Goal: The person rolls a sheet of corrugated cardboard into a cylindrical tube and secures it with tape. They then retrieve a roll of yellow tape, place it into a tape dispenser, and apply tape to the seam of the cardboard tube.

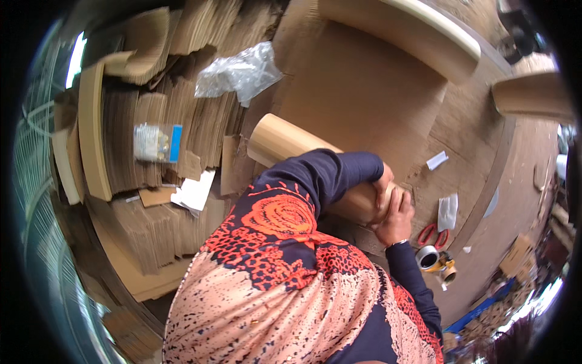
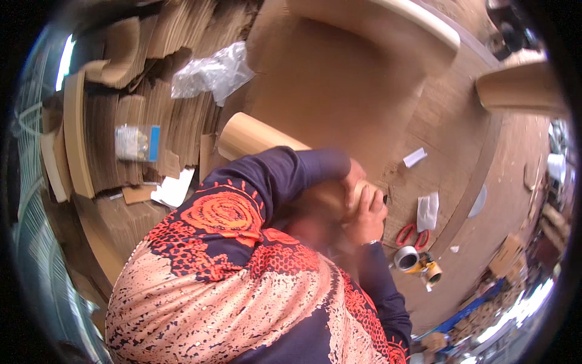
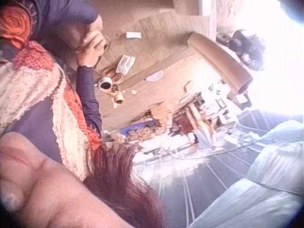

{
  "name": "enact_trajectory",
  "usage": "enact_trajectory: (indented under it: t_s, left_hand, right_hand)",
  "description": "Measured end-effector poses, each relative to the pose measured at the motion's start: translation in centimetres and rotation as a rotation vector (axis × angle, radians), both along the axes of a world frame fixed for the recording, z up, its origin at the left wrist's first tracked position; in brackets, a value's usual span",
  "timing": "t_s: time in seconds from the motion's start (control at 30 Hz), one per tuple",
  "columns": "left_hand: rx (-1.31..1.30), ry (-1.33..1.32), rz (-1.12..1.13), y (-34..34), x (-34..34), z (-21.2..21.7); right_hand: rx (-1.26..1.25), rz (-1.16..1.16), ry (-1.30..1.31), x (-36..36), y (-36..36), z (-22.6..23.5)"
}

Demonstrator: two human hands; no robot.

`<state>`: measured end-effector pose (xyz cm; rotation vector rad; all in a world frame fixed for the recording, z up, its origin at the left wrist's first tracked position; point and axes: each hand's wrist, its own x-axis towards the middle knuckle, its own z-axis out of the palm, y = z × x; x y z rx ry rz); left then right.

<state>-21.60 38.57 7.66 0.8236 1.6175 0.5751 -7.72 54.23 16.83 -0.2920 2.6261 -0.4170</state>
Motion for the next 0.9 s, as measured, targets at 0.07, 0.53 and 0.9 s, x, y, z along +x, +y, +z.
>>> enact_trajectory:
  t_s: [0.07,0.53,0.9]
  left_hand:
    - [0.029,-0.051,0.099,-0.8,0.9,0.3]
    - [-0.038,0.828,0.416,-12.7,12.2,6.8]
    - [-0.173,0.991,0.623,-11.4,13.6,3.7]
  right_hand:
    - [0.104,0.035,-0.098,-0.3,-0.9,0.6]
    - [0.275,0.041,-0.183,0.1,-1.6,-0.3]
    - [0.302,0.069,-0.210,-0.5,-3.1,0.2]
